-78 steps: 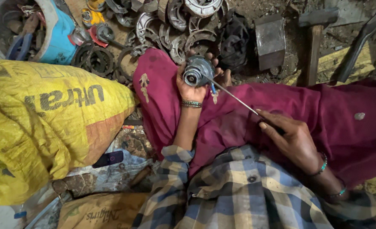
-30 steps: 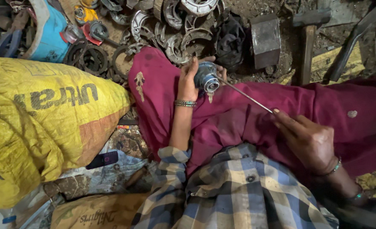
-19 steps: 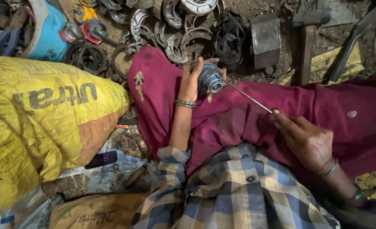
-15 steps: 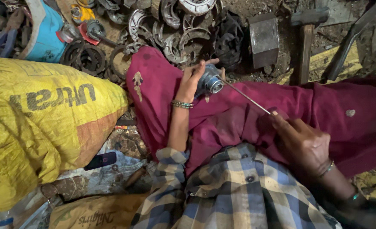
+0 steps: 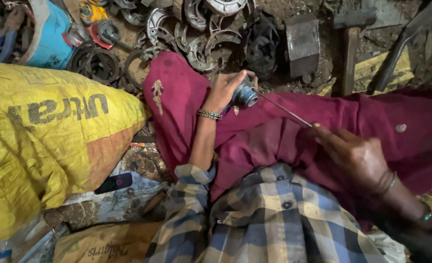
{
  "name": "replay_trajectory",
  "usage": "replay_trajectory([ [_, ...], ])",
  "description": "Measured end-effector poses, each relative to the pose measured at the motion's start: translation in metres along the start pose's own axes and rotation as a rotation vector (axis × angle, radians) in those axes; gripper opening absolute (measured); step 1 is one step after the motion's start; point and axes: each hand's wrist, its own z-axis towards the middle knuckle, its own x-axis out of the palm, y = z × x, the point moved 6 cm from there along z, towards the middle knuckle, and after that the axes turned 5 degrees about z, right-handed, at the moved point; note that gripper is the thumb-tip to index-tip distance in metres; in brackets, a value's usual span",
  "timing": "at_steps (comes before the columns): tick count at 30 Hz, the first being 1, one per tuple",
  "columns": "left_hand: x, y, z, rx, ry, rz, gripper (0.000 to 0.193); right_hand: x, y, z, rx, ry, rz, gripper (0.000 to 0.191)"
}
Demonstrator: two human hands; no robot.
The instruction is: The person sits on the ground holding a small metal automotive part, working its inner surface with a long metal rod, then sets the part down and strikes it with a hammer. The part is handled and repositioned on the lap and on the ground throughout.
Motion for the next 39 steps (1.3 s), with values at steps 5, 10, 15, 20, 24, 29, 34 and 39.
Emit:
replay_trajectory([
  [5,0.000,0.000,-0.003,-0.028,-0.049,-0.004,0.043,-0.013,-0.026,0.015,-0.029,0.129,-0.016,0.054],
  [10,-0.003,0.001,-0.002,0.018,-0.095,0.047,0.034,-0.030,-0.029,0.025,-0.168,0.107,0.029,0.057],
  [15,-0.006,0.002,-0.002,0.018,-0.159,0.091,0.027,-0.028,-0.047,0.040,-0.096,0.171,0.051,0.050],
  [20,-0.009,0.004,-0.001,0.030,-0.201,0.145,0.026,-0.034,-0.057,0.052,-0.313,0.059,0.192,0.037],
  [24,-0.011,0.007,-0.001,0.016,-0.202,0.140,0.026,-0.027,-0.086,0.059,-0.123,0.242,0.185,0.044],
  [29,-0.005,0.002,-0.008,0.038,-0.048,0.003,0.026,-0.029,-0.125,0.062,0.006,0.389,0.615,0.036],
  [34,-0.010,-0.001,-0.004,0.036,-0.145,-0.013,0.030,-0.048,-0.119,0.054,-0.289,0.070,0.432,0.045],
  [39,-0.033,0.024,0.006,0.060,-0.350,-0.308,0.034,-0.046,-0.084,0.050,-0.080,-0.027,0.581,0.034],
])
